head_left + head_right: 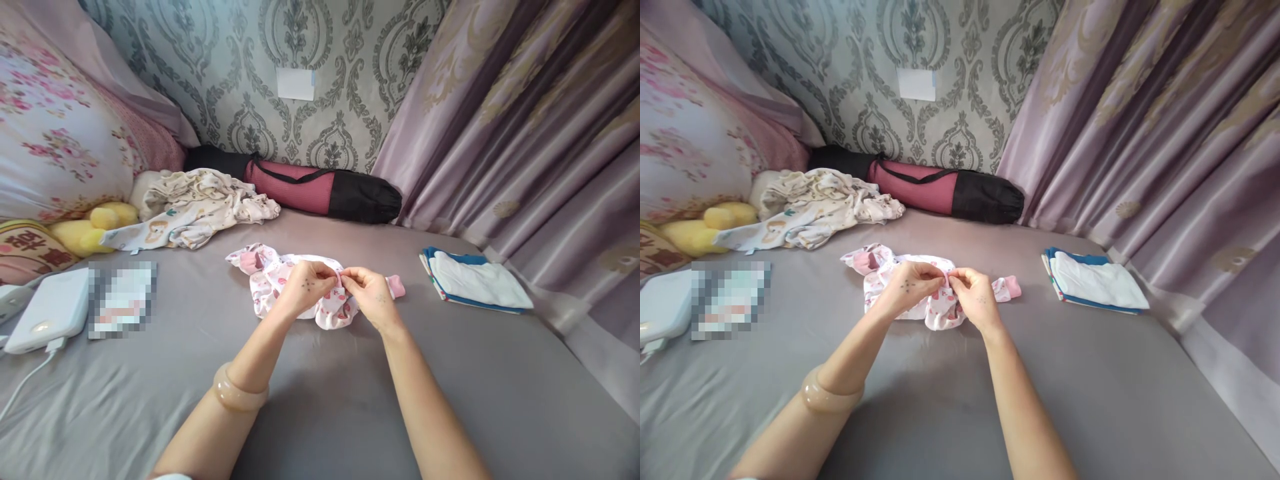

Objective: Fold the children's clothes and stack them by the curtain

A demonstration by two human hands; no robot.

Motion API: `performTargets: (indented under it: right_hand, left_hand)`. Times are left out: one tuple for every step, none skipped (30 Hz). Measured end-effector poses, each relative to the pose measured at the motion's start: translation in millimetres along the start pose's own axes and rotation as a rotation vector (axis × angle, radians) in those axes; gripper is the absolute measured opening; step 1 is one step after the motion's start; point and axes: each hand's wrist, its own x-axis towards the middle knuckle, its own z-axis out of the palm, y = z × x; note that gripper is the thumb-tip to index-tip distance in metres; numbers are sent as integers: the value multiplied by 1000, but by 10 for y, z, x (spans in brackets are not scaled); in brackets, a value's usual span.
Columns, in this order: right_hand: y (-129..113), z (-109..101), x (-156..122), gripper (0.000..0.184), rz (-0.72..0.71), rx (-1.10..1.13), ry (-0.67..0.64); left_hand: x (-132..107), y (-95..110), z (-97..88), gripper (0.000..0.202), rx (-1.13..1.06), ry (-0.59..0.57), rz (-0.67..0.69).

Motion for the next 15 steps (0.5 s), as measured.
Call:
performTargets:
  right_hand:
    - [9, 9, -3, 23, -3, -12, 14]
    - [18, 19, -6, 22, -9, -26, 21]
    - [25, 30, -10, 21, -15, -40, 27]
    - [29, 40, -14, 21, -20, -52, 32]
    - [30, 50, -19, 21, -24, -59, 36]
    - [28, 59, -22, 21, -25, -60, 40]
    - [23, 65, -26, 20, -24, -58, 46]
    - [15, 70, -28, 20, -23, -56, 52]
    - [4, 71, -30, 20, -23, -54, 56]
    - [-7, 70, -31, 20, -21, -54, 58]
    - [-18, 66, -32, 21, -17, -56, 62]
    - [-27, 60, -31, 21, -13, -57, 68]
    - [-32, 53, -30, 21, -10, -55, 71]
    - [-33, 44, -28, 21, -10, -51, 73]
    - [-31, 36, -25, 21, -10, -48, 73]
  left_hand:
    - [-3, 7, 16, 17, 18, 13, 1]
    - [-6, 14, 34, 17, 38, 25, 5]
    - [-10, 22, 55, 16, 64, 36, 12]
    - [-15, 33, 76, 15, 101, 48, 20]
    - [-21, 46, 94, 14, 148, 60, 28]
    - [-28, 62, 108, 14, 198, 72, 36]
    - [-35, 80, 116, 14, 242, 81, 40]
    - [-41, 98, 117, 15, 271, 81, 40]
    - [-46, 115, 110, 16, 277, 73, 37]
    - [-49, 126, 98, 16, 261, 60, 31]
    - [-50, 131, 82, 17, 229, 45, 25]
    - [-47, 127, 65, 18, 190, 30, 19]
    - [-41, 115, 50, 18, 149, 20, 14]
    - [-33, 95, 39, 19, 106, 15, 11]
    - [-24, 69, 31, 19, 66, 13, 7]
